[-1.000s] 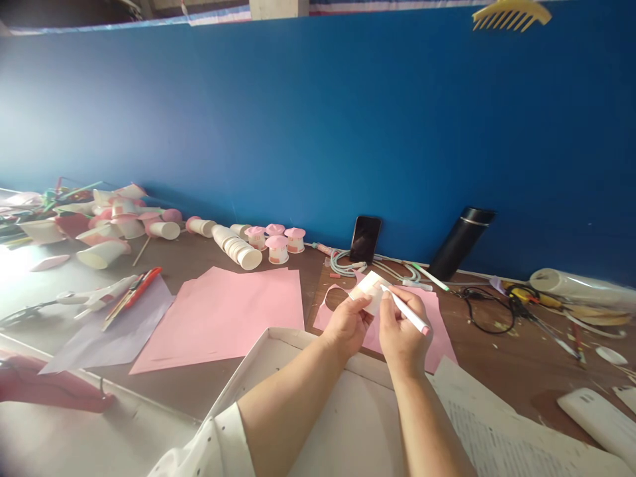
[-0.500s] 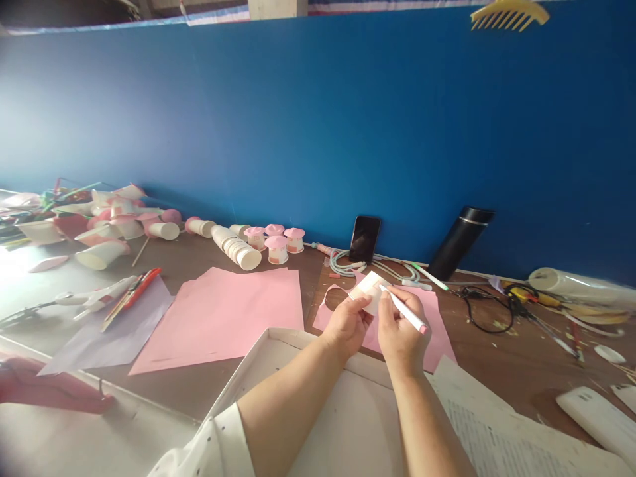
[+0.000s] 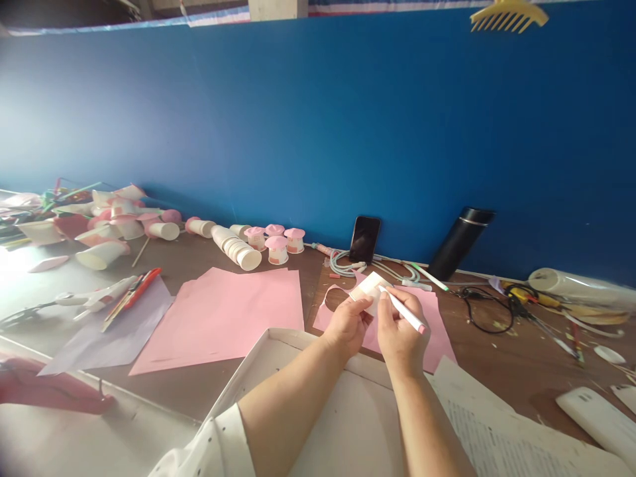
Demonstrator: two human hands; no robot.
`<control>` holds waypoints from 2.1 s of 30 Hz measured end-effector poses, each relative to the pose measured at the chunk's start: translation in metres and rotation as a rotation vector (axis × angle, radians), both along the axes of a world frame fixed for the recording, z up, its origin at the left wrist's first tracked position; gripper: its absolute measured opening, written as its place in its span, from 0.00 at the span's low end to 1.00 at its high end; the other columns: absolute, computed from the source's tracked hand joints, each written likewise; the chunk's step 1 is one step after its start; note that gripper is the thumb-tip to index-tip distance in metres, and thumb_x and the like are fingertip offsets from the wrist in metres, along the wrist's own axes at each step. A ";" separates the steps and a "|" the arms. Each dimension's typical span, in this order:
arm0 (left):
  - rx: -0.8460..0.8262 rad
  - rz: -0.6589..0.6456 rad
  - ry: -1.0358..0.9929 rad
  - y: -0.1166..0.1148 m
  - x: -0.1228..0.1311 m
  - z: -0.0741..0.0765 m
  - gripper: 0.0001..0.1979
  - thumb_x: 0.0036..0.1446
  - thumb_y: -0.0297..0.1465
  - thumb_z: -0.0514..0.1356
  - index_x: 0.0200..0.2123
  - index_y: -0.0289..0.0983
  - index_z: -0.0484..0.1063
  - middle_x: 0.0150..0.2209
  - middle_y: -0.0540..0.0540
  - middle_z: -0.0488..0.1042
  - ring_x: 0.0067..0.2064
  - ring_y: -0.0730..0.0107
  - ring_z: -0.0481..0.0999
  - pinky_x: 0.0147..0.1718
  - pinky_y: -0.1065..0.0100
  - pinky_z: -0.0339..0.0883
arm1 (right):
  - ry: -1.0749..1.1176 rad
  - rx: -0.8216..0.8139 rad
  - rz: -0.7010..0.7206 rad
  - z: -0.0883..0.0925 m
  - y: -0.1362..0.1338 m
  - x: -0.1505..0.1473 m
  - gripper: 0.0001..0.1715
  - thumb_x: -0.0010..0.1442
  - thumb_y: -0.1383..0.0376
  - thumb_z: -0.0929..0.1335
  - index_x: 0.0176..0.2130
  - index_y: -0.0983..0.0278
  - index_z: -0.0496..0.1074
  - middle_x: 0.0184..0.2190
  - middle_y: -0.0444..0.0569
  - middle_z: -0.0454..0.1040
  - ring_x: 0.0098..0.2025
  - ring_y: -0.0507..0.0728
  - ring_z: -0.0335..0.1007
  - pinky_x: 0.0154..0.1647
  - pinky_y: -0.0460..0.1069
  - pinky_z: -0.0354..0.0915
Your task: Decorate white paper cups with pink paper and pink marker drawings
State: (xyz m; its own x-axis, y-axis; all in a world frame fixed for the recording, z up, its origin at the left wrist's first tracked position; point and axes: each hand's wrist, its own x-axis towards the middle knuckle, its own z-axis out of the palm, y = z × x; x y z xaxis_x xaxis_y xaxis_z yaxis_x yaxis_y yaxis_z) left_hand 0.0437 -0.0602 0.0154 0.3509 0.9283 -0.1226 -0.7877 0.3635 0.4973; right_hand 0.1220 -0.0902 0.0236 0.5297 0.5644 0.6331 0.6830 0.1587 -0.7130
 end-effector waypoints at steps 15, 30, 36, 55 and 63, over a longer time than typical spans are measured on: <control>-0.041 0.001 0.005 0.000 -0.001 0.002 0.16 0.39 0.27 0.67 0.36 0.35 0.77 0.39 0.44 0.77 0.40 0.68 0.73 0.41 0.70 0.61 | -0.008 0.005 -0.017 0.001 0.000 0.000 0.17 0.56 0.55 0.67 0.38 0.65 0.74 0.34 0.53 0.76 0.31 0.55 0.70 0.34 0.50 0.66; -0.107 0.002 -0.027 0.000 -0.001 0.005 0.11 0.40 0.24 0.64 0.32 0.35 0.76 0.36 0.45 0.77 0.38 0.69 0.74 0.41 0.70 0.65 | 0.000 -0.005 -0.034 0.003 -0.001 -0.002 0.14 0.55 0.58 0.67 0.37 0.65 0.74 0.34 0.53 0.76 0.31 0.56 0.70 0.35 0.50 0.65; -0.129 0.006 -0.053 0.000 -0.002 0.006 0.11 0.42 0.22 0.63 0.33 0.33 0.75 0.37 0.44 0.77 0.38 0.70 0.74 0.41 0.72 0.65 | -0.008 -0.007 -0.035 0.003 -0.001 -0.002 0.13 0.55 0.58 0.67 0.36 0.65 0.74 0.34 0.53 0.76 0.32 0.56 0.71 0.37 0.50 0.65; -0.257 0.007 -0.097 0.006 -0.001 0.002 0.13 0.47 0.22 0.61 0.38 0.32 0.74 0.38 0.43 0.77 0.34 0.75 0.74 0.30 0.76 0.65 | 0.099 0.072 0.045 0.003 -0.001 -0.001 0.18 0.56 0.55 0.67 0.40 0.67 0.72 0.34 0.54 0.74 0.29 0.54 0.69 0.30 0.50 0.66; -0.278 0.008 -0.095 0.007 -0.001 0.002 0.12 0.47 0.21 0.61 0.38 0.33 0.74 0.37 0.44 0.76 0.33 0.76 0.74 0.29 0.77 0.64 | 0.078 0.087 0.052 0.003 -0.001 0.000 0.21 0.56 0.52 0.66 0.40 0.66 0.72 0.32 0.53 0.74 0.33 0.56 0.71 0.34 0.51 0.67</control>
